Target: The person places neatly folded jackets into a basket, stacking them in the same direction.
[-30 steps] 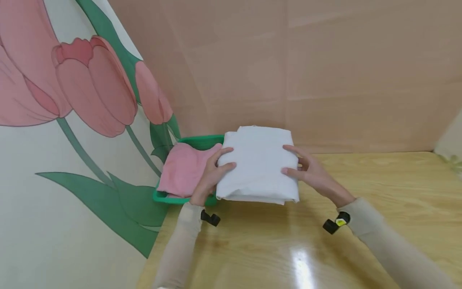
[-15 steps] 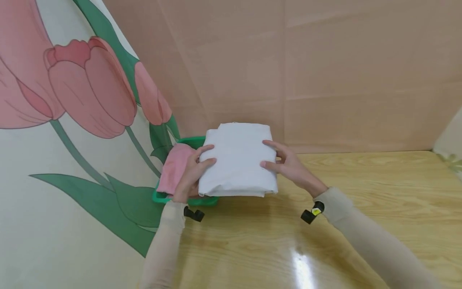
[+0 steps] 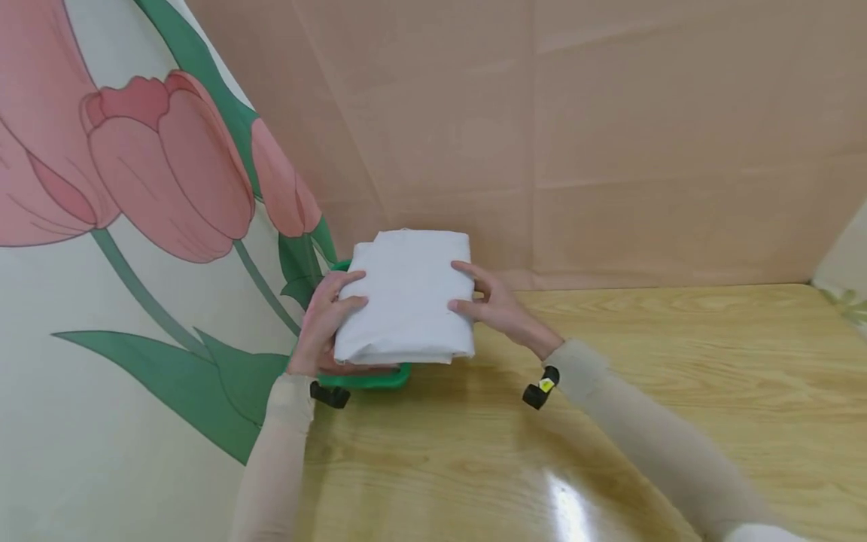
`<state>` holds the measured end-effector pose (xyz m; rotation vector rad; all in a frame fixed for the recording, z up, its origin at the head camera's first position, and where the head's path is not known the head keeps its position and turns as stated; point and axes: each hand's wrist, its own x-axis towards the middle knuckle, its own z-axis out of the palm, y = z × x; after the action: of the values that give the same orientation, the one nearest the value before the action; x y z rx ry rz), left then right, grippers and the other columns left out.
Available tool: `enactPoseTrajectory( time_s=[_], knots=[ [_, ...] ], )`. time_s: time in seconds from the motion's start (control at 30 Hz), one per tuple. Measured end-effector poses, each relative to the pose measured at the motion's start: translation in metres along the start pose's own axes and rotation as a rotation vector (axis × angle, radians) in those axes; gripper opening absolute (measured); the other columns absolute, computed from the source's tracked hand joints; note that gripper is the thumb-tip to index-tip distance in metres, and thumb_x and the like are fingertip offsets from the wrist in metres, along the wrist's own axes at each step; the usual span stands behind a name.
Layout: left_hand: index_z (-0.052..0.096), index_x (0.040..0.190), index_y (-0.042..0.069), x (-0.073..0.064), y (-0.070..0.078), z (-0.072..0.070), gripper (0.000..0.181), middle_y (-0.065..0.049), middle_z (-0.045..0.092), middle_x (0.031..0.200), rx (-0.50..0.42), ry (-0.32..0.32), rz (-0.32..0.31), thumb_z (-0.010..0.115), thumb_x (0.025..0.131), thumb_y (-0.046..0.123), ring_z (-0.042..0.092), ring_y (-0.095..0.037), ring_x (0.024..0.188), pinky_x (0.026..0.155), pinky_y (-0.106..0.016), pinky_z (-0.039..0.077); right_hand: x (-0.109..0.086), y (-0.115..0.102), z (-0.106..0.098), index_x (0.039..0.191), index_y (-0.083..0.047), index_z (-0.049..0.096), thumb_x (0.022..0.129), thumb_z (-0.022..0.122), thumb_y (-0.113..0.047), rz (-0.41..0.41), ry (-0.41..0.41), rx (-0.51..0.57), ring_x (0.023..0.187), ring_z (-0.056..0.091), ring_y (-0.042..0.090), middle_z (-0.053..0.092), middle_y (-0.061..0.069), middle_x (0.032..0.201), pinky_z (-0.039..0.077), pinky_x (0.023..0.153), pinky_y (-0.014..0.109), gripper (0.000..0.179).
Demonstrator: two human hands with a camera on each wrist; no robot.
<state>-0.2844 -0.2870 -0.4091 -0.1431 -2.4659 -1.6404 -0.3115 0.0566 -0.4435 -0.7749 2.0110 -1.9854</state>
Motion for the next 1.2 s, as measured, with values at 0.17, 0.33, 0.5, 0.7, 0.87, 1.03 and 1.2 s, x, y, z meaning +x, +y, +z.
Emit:
enactPoseTrajectory(
  time_s=[0.17,0.33,0.5,0.7,0.87,1.03,1.2],
  knots=[
    [0.062,0.15,0.024,0.006,-0.005,-0.025,0.052,0.0,0.035,0.171,-0.068,-0.025,-0.155,0.072,0.1,0.017,0.034,-0.031,0.15,0.123,-0.054,0.031,0.017,0.002,0.023,0.168,-0.024,0.034,0.101,0.073,-0.011,0.024,-0.012,0.035,0.128,0.062,0.04,0.04,0.021,0.163,0.062,0.092,0.049,0.079],
    [0.06,0.151,0.025,0.007,-0.013,-0.047,0.053,-0.004,0.031,0.172,-0.085,-0.012,-0.279,0.066,0.1,0.012,0.036,-0.034,0.148,0.122,-0.052,0.033,0.031,0.008,0.046,0.169,-0.025,0.033,0.101,0.072,-0.009,0.045,-0.022,0.049,0.128,0.062,0.039,0.04,0.021,0.163,0.062,0.094,0.049,0.08],
    [0.056,0.156,0.016,0.01,-0.02,-0.062,0.057,-0.011,0.028,0.174,-0.005,-0.013,-0.291,0.059,0.1,0.004,0.034,-0.037,0.152,0.123,-0.054,0.033,0.041,0.013,0.062,0.169,-0.026,0.032,0.102,0.071,-0.009,0.06,-0.036,0.066,0.129,0.062,0.038,0.04,0.021,0.164,0.063,0.092,0.046,0.08],
    [0.052,0.157,0.007,0.018,-0.023,-0.077,0.058,-0.013,0.024,0.176,0.027,-0.026,-0.294,0.055,0.099,0.001,0.029,-0.036,0.155,0.122,-0.05,0.034,0.053,0.016,0.076,0.17,-0.026,0.03,0.103,0.069,-0.01,0.078,-0.04,0.097,0.126,0.063,0.035,0.044,0.023,0.16,0.061,0.093,0.046,0.079],
    [0.051,0.157,0.007,0.024,-0.032,-0.087,0.059,-0.013,0.023,0.177,0.059,-0.028,-0.292,0.053,0.099,0.001,0.024,-0.036,0.159,0.127,-0.053,0.029,0.068,0.024,0.085,0.168,-0.025,0.034,0.103,0.07,-0.012,0.088,-0.021,0.088,0.119,0.063,0.032,0.048,0.024,0.154,0.06,0.085,0.036,0.076],
    [0.053,0.156,0.007,0.025,-0.043,-0.092,0.06,-0.012,0.024,0.177,0.096,-0.01,-0.305,0.051,0.096,0.001,0.023,-0.034,0.159,0.128,-0.052,0.025,0.076,0.033,0.096,0.167,-0.028,0.036,0.102,0.07,-0.01,0.136,-0.008,0.099,0.129,0.056,0.033,0.014,0.013,0.178,0.061,0.088,0.037,0.076],
    [0.053,0.156,0.007,0.027,-0.052,-0.095,0.061,-0.014,0.025,0.176,0.154,-0.015,-0.298,0.052,0.095,0.004,0.023,-0.035,0.159,0.128,-0.052,0.024,0.079,0.04,0.103,0.168,-0.028,0.035,0.102,0.069,-0.008,0.168,0.002,0.098,0.143,0.046,0.035,-0.018,-0.007,0.179,0.058,0.101,0.043,0.076]
  ],
)
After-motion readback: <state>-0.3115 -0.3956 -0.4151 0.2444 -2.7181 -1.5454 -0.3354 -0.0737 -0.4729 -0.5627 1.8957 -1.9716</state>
